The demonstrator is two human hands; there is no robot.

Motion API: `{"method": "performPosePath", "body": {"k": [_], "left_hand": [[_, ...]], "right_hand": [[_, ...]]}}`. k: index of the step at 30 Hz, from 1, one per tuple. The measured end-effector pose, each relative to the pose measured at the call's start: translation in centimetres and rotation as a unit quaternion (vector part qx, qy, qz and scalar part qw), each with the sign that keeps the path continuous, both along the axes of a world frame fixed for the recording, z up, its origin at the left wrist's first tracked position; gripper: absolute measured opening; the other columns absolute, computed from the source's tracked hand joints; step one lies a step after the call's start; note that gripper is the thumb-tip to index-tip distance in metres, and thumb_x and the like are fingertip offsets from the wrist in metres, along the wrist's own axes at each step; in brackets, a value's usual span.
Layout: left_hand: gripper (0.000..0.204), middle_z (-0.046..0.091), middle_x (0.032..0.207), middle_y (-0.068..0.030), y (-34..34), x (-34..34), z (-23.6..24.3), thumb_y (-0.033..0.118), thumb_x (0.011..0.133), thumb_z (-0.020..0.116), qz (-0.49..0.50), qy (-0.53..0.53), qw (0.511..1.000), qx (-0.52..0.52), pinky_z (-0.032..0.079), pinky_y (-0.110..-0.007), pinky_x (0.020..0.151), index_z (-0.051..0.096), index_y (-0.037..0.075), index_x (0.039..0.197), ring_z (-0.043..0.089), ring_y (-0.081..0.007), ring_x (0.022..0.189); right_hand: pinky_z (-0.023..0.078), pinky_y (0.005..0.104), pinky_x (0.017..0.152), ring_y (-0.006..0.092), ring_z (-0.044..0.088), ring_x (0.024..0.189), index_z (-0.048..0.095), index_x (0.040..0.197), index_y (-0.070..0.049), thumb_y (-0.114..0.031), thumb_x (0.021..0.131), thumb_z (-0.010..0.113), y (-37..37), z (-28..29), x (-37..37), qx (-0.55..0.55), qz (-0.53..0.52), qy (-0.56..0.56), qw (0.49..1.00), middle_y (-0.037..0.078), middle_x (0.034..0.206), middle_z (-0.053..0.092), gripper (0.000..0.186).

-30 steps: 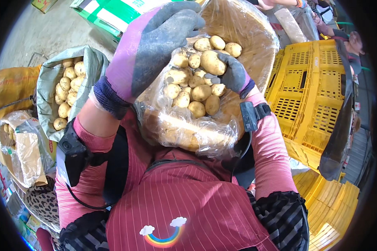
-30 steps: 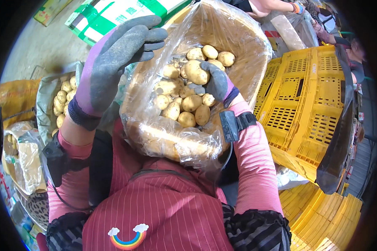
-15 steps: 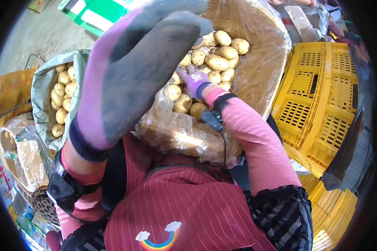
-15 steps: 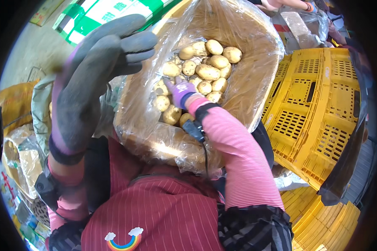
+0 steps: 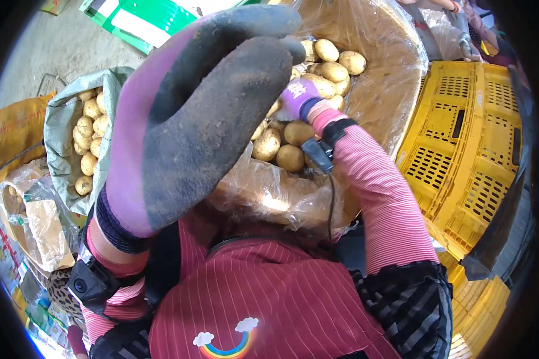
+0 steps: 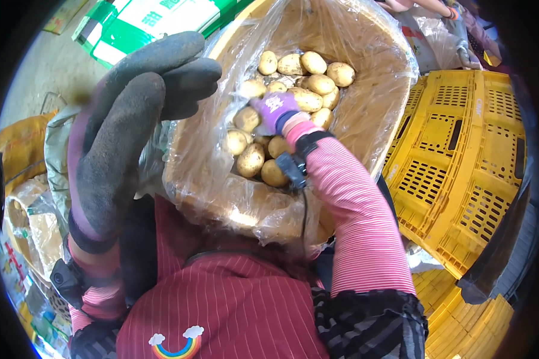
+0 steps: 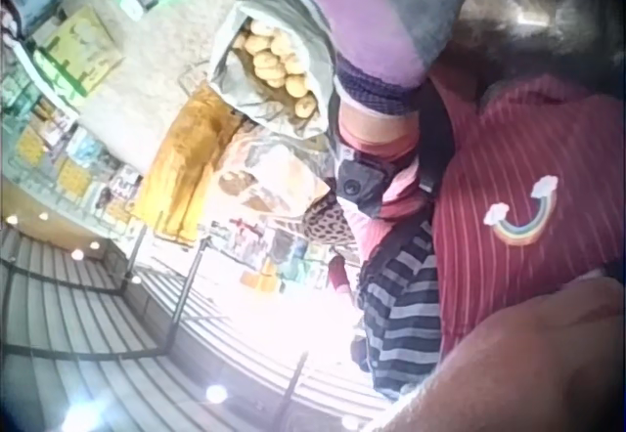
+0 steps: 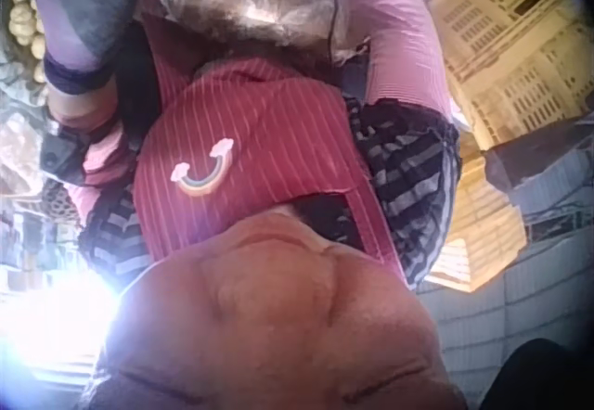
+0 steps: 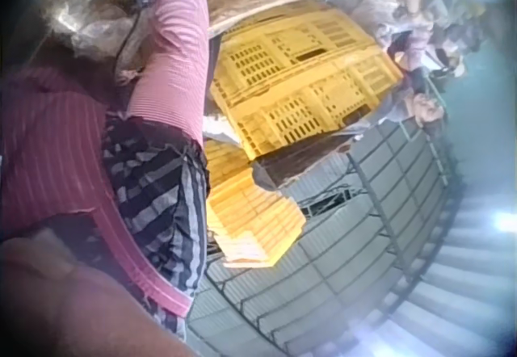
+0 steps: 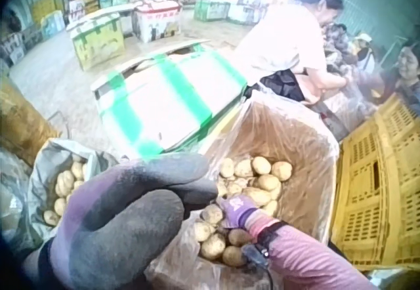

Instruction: Sorting potatoes from bags into crates and boxes while checking for quality and packing them.

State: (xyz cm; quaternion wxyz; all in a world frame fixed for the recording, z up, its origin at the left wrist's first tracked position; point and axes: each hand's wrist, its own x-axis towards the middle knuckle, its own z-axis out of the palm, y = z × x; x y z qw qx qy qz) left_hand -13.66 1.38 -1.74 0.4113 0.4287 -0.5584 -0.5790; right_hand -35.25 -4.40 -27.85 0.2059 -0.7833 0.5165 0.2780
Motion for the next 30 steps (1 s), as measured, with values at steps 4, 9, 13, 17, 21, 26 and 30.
{"method": "performPosePath", "body": {"k": [4, 9, 13, 17, 21, 26, 30], "left_hand": [[0.052, 0.071, 0.118, -0.0157, -0.9, 2.0, -4.4, 0.036, 0.103, 0.046, -0.064, 0.156, 0.985, -0.034, 0.046, -0.034, 0.099, 0.058, -0.002, 0.135, 0.066, -0.0224, 0.112], [0.051, 0.071, 0.116, -0.0167, -0.9, 1.3, -3.9, 0.036, 0.103, 0.045, -0.026, -0.036, 0.998, -0.033, 0.046, -0.034, 0.098, 0.058, -0.003, 0.134, 0.066, -0.0230, 0.111], [0.052, 0.071, 0.116, -0.0170, -0.3, 2.2, -2.7, 0.036, 0.102, 0.045, 0.022, -0.077, 0.996, -0.040, 0.046, -0.034, 0.098, 0.058, -0.003, 0.134, 0.066, -0.0236, 0.111], [0.053, 0.071, 0.116, -0.0171, -1.7, 0.7, -3.8, 0.036, 0.102, 0.045, -0.012, -0.059, 0.997, -0.041, 0.046, -0.034, 0.098, 0.058, -0.003, 0.135, 0.066, -0.0237, 0.111], [0.053, 0.071, 0.116, -0.0172, -1.6, 1.1, -3.3, 0.036, 0.102, 0.045, -0.009, -0.068, 0.997, -0.037, 0.046, -0.034, 0.097, 0.058, -0.003, 0.135, 0.066, -0.0239, 0.111], [0.054, 0.071, 0.117, -0.0172, -0.5, 1.4, -3.0, 0.037, 0.101, 0.045, 0.000, -0.066, 0.997, -0.032, 0.046, -0.035, 0.097, 0.058, -0.003, 0.135, 0.066, -0.0240, 0.111], [0.054, 0.071, 0.117, -0.0173, -0.7, 0.7, -3.2, 0.037, 0.101, 0.045, -0.020, -0.016, 0.999, -0.023, 0.046, -0.035, 0.097, 0.057, -0.003, 0.135, 0.066, -0.0242, 0.111]], "right_hand": [[0.056, 0.0458, 0.089, 0.0319, 0.070, 0.104, 0.067, 0.119, -0.013, -0.030, 0.086, 0.065, -2.8, 1.5, -3.4, -0.091, -0.029, 0.049, 0.994, 0.017, 0.113, 0.071, 0.038], [0.052, 0.0470, 0.093, 0.0362, 0.067, 0.109, 0.062, 0.125, -0.011, -0.039, 0.090, 0.064, -4.0, 2.3, -10.2, -0.174, -0.197, 0.027, 0.964, 0.018, 0.119, 0.070, 0.045], [0.048, 0.0427, 0.103, 0.0345, 0.062, 0.121, 0.062, 0.132, -0.014, -0.036, 0.089, 0.064, -3.4, 1.4, -3.0, 0.118, -0.060, 0.005, 0.991, 0.019, 0.127, 0.067, 0.049], [0.048, 0.0443, 0.103, 0.0361, 0.060, 0.124, 0.059, 0.137, -0.017, -0.038, 0.088, 0.065, 1.0, -3.1, -3.1, 0.160, -0.046, 0.054, 0.985, 0.019, 0.130, 0.065, 0.053], [0.047, 0.0444, 0.104, 0.0380, 0.061, 0.121, 0.058, 0.140, -0.019, -0.046, 0.089, 0.059, 1.0, -5.0, -4.9, 0.155, -0.074, -0.044, 0.984, 0.020, 0.131, 0.064, 0.058], [0.046, 0.0439, 0.106, 0.0370, 0.061, 0.122, 0.057, 0.140, -0.017, -0.049, 0.091, 0.059, -1.2, 1.0, -3.5, 0.178, -0.130, -0.092, 0.971, 0.021, 0.131, 0.064, 0.058], [0.041, 0.0408, 0.113, 0.0358, 0.053, 0.133, 0.039, 0.154, -0.028, -0.044, 0.091, 0.061, -2.7, -3.9, -11.8, -0.010, -0.151, -0.152, 0.977, 0.024, 0.145, 0.053, 0.069]]}}
